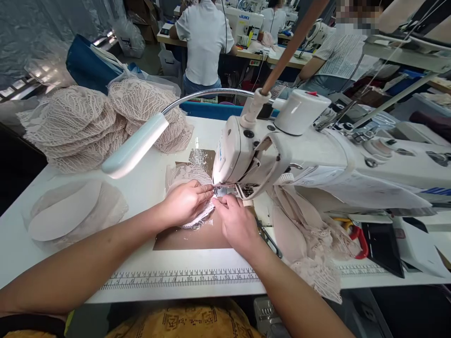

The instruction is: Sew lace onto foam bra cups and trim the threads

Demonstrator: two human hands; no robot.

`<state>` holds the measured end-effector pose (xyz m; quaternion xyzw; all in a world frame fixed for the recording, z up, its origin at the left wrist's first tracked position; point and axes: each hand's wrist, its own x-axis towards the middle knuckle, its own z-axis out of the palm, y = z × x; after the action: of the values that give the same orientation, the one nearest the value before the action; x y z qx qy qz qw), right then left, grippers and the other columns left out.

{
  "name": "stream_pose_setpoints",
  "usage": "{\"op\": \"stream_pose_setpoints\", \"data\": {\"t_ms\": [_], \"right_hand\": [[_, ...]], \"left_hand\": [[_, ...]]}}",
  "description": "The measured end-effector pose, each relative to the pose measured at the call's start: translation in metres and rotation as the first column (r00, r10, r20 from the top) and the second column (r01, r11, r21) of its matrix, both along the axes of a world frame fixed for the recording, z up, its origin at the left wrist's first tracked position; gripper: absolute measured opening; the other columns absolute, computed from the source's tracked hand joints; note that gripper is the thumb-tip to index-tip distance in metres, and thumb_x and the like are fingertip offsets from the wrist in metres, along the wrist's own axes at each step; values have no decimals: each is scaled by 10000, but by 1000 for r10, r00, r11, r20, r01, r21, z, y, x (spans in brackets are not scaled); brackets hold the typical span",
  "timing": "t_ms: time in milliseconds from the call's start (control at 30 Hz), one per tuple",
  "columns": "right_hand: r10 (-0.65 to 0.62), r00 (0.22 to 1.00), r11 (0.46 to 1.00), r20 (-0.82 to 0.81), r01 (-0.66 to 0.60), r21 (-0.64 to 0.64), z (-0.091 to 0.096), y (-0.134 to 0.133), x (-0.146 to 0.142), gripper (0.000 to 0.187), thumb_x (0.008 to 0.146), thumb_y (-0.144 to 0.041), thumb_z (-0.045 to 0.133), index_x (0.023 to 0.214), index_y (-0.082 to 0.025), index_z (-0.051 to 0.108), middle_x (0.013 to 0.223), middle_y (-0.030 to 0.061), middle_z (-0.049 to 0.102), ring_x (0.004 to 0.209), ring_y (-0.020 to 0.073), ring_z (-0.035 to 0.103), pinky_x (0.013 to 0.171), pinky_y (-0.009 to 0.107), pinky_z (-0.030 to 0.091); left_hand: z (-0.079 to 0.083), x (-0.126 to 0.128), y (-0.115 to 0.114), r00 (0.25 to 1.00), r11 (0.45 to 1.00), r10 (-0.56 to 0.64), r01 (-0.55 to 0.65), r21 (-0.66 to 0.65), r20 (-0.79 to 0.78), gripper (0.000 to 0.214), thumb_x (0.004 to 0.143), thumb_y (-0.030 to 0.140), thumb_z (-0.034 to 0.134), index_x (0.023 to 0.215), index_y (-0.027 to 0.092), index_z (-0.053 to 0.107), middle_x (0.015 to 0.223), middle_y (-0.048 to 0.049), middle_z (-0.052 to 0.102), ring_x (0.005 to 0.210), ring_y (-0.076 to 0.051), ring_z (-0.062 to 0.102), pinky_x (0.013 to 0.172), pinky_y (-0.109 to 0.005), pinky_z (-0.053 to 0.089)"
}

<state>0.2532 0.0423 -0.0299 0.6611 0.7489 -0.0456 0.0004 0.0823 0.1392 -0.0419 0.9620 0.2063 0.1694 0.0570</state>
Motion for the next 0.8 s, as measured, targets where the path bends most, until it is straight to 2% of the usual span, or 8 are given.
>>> {"op": "stream_pose_setpoints", "data": {"t_ms": [200,300,433,533,667,733,800], "right_hand": [[25,1000,999,-16,-24,46,-4,-2,2,505,874,-80,422,1333,-236,566,1103,100,629,864,236,545,681,319,440],[31,999,996,-45,-27,82,-7,-3,3,521,843,-56,444,1308,-240,588,1078,104,631,844,235,538,662,318,430],[48,996,991,-79,-38,126,-9,-4,4,568,796,-24,460,1303,-247,590,1048,91,627,825,227,532,681,319,422],[45,995,990,-91,-32,136,-8,-4,3,526,794,-24,464,1248,-233,627,1024,85,626,775,208,527,684,315,413],[52,990,985,-132,-29,171,-9,-5,4,467,836,-31,434,1207,-212,652,986,77,637,788,198,554,704,304,418],[65,979,978,-194,-25,207,-12,-6,6,444,858,-45,423,1202,-200,657,992,74,648,827,201,576,722,302,435],[97,953,967,-286,-23,253,-15,-8,10,419,868,-52,413,1166,-183,675,1008,74,662,862,199,594,747,296,454]], "left_hand": [[-1,2,3,998,997,56,-56,-55,5,337,959,270,454,1190,136,660,1071,-113,706,820,-228,565,721,-340,485],[0,2,3,994,992,104,-105,-66,-15,362,964,287,438,1232,146,637,1040,-127,697,842,-250,560,735,-374,472],[3,-1,-1,988,987,146,-149,-68,-43,383,958,324,435,1283,199,596,1226,-141,621,1060,-318,536,855,-464,445],[4,-3,-3,979,979,184,-190,-70,-88,438,936,390,469,1327,211,549,1369,-149,525,1235,-386,438,949,-550,383],[8,-7,-2,964,966,223,-239,-102,-145,509,914,455,494,1345,186,530,1440,-163,465,1296,-442,367,995,-649,302],[15,-12,-2,962,962,203,-231,-148,-180,484,919,432,489,1332,186,544,1455,-154,459,1320,-445,352,999,-668,294],[23,-22,-7,969,957,97,-153,-245,-229,456,890,395,546,1307,213,572,1478,-126,444,1360,-443,321,1025,-680,274]]}}
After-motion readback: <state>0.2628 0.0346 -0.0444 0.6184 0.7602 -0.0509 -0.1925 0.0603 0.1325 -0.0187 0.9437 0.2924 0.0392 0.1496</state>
